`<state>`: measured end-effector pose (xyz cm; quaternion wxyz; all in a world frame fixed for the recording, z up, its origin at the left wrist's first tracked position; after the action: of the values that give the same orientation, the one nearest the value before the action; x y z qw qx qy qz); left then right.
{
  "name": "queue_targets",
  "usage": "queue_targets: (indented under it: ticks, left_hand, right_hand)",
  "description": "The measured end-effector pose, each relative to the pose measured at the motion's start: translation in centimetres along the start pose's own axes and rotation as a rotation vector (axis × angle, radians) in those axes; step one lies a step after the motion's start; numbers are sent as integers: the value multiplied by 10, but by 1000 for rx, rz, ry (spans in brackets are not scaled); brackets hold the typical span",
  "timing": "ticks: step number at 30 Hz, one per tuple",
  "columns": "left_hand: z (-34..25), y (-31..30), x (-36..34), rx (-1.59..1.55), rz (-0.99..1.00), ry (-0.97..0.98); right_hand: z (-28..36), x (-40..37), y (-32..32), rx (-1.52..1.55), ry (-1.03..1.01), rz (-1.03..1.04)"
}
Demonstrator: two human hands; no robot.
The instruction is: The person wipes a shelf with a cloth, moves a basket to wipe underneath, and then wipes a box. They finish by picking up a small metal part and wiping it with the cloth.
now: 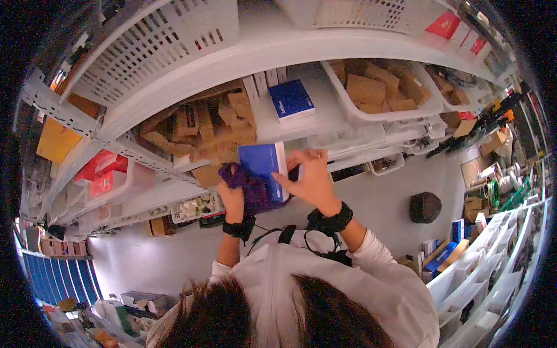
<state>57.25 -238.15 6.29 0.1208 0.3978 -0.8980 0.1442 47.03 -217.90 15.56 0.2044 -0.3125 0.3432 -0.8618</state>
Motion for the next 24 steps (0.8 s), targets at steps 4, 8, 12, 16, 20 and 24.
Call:
queue_targets:
  ticks: [4,8,12,16,20,24]
  left_hand:
    - [-1,-29,0,31,-79,-23]
    - [17,-68,-13,52,-102,-153]
    - [42,-94,-33,29,-90,-283]
    - [37,-120,-43,41,-118,-208]
    - [51,-142,-51,23,-251,-192]
    - [55,-155,-55,60,-256,-253]
  right_hand:
    - [4,17,-26,-103,-67,-232]
    - [-41,58,-18,38,105,-232]
    - [-48,115,4,-115,124,-185]
    - [-49,163,45,-276,122,-139]
    - [-52,175,70,-174,126,-103]
    - [-51,137,77,149,-12,2]
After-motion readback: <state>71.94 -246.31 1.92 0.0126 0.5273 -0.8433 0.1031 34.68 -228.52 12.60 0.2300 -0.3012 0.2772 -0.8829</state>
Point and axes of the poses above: each hand's wrist, its own x-axis towards the middle knuckle, its own y-axis out of the palm, z = x × y, the point moved 10 cm from there along x, towards the middle knuckle, and after that the axes turned 7 degrees about -x, right-handed, at the moved point
